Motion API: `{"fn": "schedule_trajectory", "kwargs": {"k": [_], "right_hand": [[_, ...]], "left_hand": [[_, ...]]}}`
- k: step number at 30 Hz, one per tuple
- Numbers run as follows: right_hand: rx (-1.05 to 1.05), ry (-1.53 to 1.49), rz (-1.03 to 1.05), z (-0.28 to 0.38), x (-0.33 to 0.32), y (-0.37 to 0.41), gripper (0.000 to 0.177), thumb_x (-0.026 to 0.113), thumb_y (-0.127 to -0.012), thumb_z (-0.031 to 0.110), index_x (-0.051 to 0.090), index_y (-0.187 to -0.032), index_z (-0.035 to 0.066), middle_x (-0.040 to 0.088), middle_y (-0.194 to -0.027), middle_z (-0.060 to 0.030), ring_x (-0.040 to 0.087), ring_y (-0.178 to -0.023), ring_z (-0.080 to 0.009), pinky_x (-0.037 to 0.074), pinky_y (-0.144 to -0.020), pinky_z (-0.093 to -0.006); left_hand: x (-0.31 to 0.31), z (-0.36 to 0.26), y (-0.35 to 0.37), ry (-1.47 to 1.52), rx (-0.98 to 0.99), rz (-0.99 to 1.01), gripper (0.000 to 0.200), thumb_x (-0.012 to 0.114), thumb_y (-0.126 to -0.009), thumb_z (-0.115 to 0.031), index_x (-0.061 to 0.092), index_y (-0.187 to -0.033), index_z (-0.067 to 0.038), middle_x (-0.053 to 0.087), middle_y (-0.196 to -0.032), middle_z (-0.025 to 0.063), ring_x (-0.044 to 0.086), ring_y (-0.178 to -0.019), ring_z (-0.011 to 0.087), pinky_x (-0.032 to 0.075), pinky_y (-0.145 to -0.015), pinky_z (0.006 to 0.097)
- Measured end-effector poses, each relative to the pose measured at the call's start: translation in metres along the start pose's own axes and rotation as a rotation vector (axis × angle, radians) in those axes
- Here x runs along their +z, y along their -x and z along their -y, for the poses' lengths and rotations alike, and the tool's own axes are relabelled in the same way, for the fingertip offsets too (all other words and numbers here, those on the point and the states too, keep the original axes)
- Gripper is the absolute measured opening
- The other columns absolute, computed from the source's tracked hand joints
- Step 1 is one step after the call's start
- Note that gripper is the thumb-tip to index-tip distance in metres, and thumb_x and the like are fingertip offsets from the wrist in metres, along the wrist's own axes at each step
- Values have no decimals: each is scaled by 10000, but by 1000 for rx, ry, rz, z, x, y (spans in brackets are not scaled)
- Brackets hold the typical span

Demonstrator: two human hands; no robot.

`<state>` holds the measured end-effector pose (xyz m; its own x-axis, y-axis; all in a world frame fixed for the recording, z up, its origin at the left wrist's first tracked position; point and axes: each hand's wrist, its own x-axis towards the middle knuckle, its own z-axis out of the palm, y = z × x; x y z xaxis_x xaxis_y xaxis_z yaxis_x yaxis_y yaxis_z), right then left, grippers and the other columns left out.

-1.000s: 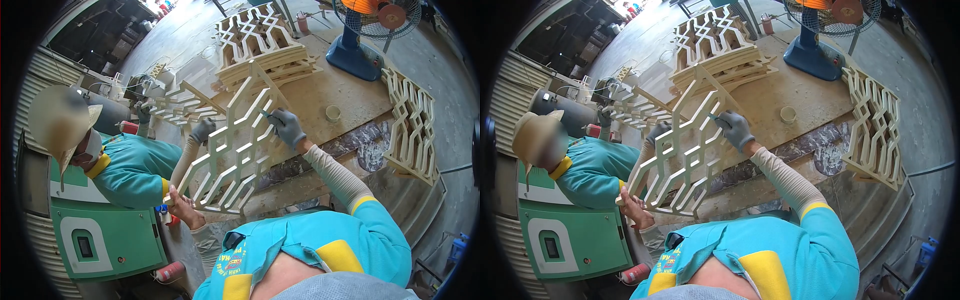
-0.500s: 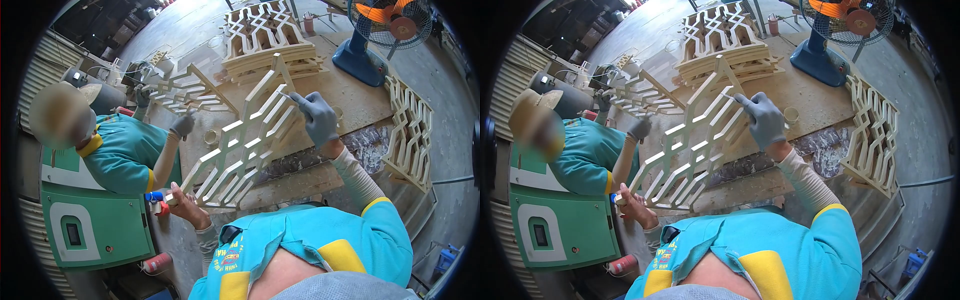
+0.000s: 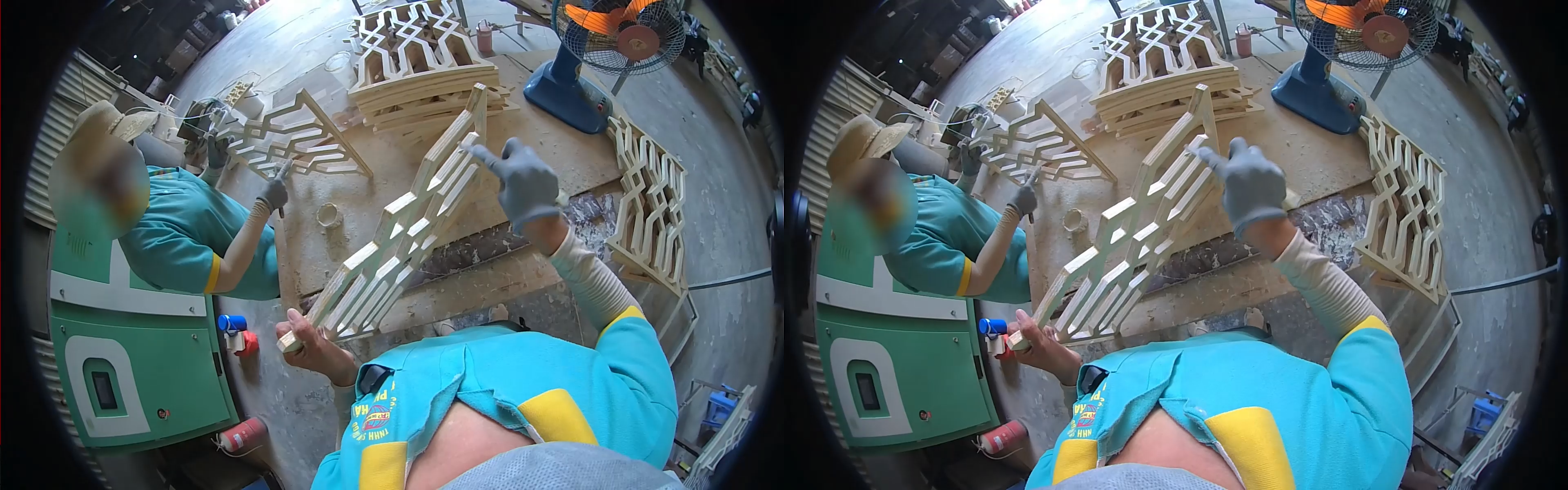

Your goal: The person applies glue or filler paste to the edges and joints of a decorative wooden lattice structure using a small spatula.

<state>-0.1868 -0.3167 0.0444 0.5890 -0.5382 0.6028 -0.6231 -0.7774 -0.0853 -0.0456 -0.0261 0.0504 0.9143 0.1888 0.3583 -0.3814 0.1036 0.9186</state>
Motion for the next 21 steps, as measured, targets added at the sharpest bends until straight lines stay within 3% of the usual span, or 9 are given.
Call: {"fn": "schedule_trajectory", "kwargs": {"k": [3,6,9,13,16,19,21], "right_hand": [[-49,-145,126,16,-14,14,477,614,-805,21,689,-1152,339,533,-809,-39,585,-664,-223,518,-571,-348],[65,-216,186,5,-22,7,552,535,-857,-9,651,-1229,382,518,-773,-39,560,-626,-231,485,-571,-369],[105,-120,122,-13,-6,-2,515,538,-881,26,648,-1231,388,519,-766,-44,555,-613,-233,475,-566,-366],[37,-150,217,11,-19,20,496,582,-862,59,653,-1193,422,536,-783,-57,613,-660,-229,514,-588,-373],[101,-210,297,8,-35,10,447,533,-899,59,670,-1199,360,536,-793,-65,578,-617,-247,483,-580,-381],[162,-109,165,-18,-14,-3,430,526,-909,72,674,-1186,366,541,-796,-59,579,-604,-251,487,-580,-377],[152,-102,224,-8,-17,-1,441,524,-905,64,677,-1181,372,545,-791,-59,589,-612,-241,488,-580,-372]], "left_hand": [[-13,11,0,-25,-11,8,398,634,-925,-177,346,-659,-111,382,-588,-36,365,-551,23,325,-492,215],[-14,11,4,-37,12,21,392,636,-922,-175,351,-661,-110,383,-586,-36,365,-558,30,330,-506,215],[-16,8,7,-58,23,25,385,642,-917,-178,361,-663,-107,395,-582,-36,373,-552,30,330,-511,213],[-16,6,8,-47,-13,31,381,645,-917,-200,379,-662,-105,426,-581,-29,393,-546,31,338,-501,208],[-15,10,5,-57,13,34,376,648,-916,-217,395,-663,-104,449,-581,-23,413,-544,31,352,-488,203],[-19,13,4,-75,51,57,371,649,-916,-230,408,-664,-102,464,-580,-20,432,-539,32,366,-478,199],[-13,9,3,-44,63,63,370,651,-916,-236,415,-664,-102,472,-580,-19,444,-534,32,373,-480,199]]}}
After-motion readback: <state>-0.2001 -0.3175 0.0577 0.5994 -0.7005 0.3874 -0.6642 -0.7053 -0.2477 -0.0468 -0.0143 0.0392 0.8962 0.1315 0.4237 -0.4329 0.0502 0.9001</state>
